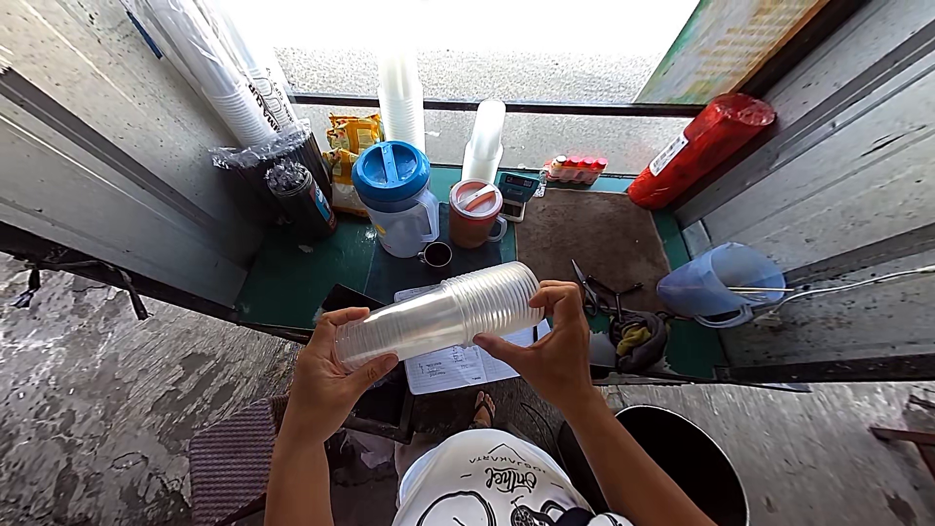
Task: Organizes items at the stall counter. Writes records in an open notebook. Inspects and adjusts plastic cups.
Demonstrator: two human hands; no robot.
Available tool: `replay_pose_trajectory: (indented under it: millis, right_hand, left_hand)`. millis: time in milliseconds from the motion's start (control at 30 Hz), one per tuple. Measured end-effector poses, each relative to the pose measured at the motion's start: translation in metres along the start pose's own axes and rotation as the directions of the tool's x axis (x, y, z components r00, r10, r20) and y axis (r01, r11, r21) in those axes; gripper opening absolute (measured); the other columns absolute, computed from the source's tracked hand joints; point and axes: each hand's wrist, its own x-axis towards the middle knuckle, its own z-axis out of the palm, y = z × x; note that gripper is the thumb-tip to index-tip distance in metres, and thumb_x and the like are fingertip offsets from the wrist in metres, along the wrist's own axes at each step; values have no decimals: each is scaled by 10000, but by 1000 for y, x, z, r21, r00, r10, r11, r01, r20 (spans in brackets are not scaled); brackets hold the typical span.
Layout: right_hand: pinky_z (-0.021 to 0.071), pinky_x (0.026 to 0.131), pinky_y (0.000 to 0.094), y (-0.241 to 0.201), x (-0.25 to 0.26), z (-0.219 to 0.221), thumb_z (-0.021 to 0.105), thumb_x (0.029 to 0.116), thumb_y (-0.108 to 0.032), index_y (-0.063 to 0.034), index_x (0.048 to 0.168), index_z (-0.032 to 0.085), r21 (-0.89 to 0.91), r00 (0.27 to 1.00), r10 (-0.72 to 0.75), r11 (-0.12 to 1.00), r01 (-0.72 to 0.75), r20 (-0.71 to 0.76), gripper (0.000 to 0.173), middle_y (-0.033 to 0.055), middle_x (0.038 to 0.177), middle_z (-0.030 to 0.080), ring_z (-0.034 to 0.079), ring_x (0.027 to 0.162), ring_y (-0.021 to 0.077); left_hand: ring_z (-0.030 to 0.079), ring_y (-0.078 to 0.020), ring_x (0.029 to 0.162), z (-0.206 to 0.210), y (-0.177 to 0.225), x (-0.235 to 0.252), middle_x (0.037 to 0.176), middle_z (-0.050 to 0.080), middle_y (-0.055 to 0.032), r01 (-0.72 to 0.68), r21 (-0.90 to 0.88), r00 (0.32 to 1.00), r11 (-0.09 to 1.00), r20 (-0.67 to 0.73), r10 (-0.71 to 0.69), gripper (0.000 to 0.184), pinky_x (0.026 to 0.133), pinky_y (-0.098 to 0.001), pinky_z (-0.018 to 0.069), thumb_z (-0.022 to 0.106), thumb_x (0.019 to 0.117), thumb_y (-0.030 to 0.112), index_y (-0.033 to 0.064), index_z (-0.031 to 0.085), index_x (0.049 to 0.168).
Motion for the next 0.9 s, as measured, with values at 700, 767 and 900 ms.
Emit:
replay_pose_trajectory:
  millis: [700, 767, 900]
  right_hand:
    - [534, 977, 367, 46, 13, -1, 827, 737, -643, 27, 1386, 452, 58, 993, 116, 992, -114, -32, 1005, 213, 1379, 529, 572, 1242, 230]
    - [544, 985, 393, 58, 8, -10, 785, 787, -637, 26, 1480, 383, 23, 989, 148, 989, -148, -5, 1040, 242, 1468, 474, 572, 1276, 260]
    - [576, 923, 414, 91, -15, -32, 771, 828, -493, 12, 1508, 383, -58, 974, 221, 973, -224, -46, 932, 263, 1500, 444, 612, 1217, 279]
  left_hand:
    - [664, -91, 1052, 39, 38, 90, 1225, 661, -40, -299, 518, 951, 801, 91, 296, 558, 874, -298, 594, 828, 826, 407, 143, 656, 1287]
    - [664, -190, 1047, 46, 60, 138, 1234, 639, -90, -376, 614, 919, 694, 152, 364, 537, 855, -418, 591, 841, 837, 341, 151, 649, 1301]
    - [653, -420, 1048, 76, 96, 241, 1221, 611, -253, -367, 773, 917, 517, 206, 342, 537, 856, -594, 547, 833, 843, 228, 109, 634, 1327]
